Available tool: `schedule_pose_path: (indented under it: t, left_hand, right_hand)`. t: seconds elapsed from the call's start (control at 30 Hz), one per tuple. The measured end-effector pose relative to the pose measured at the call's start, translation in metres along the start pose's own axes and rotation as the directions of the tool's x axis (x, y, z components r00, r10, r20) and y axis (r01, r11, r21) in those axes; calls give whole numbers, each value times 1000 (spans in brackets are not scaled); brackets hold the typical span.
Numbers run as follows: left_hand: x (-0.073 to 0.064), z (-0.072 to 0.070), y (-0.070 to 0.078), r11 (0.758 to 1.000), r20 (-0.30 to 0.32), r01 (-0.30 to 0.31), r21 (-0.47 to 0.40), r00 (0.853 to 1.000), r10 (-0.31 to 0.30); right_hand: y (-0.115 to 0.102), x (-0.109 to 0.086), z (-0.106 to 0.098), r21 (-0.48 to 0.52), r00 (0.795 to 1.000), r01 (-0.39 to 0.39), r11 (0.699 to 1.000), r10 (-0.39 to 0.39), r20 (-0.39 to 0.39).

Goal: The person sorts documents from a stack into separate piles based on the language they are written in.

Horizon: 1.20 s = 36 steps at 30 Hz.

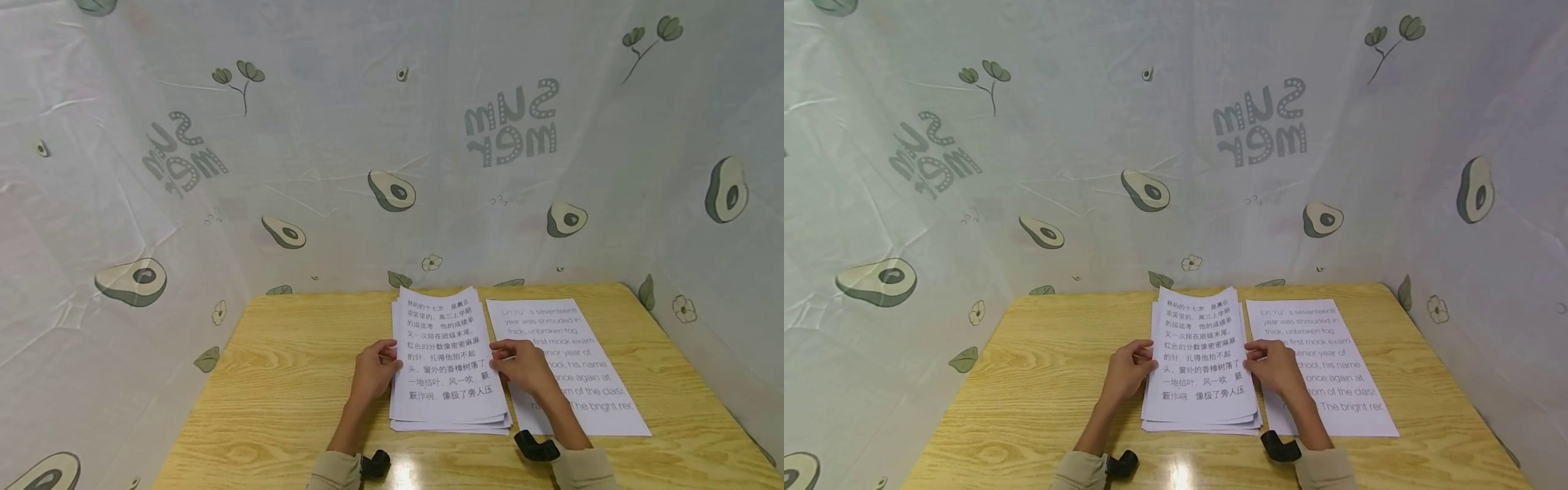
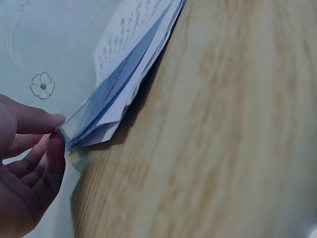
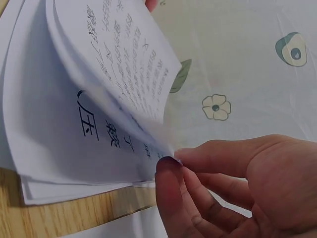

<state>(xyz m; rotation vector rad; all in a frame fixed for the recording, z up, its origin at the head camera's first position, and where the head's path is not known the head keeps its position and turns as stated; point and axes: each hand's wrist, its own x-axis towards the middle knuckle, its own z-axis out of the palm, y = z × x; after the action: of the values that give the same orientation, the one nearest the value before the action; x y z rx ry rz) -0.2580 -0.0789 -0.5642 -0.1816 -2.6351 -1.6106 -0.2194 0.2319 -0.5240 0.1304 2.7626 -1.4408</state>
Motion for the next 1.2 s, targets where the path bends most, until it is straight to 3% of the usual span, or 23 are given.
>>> schedule_pose_path:
  t: [0.37, 0.83, 1.2]
  left_hand:
    - [1, -2, 8, 1000, -1, -15, 6, 1000, 15]
    - [7, -9, 15, 1000, -18, -17, -25, 1000, 17]
    - [3, -23, 2, 995, -8, 37, -88, 999, -38]
  right_hand:
    - [-3, 0, -2, -13, 997, 76, 997, -76, -23]
    - [-7, 3, -10, 52, 999, 49, 997, -49, 8]
    - [-8, -1, 4, 123, 1000, -6, 992, 2, 28]
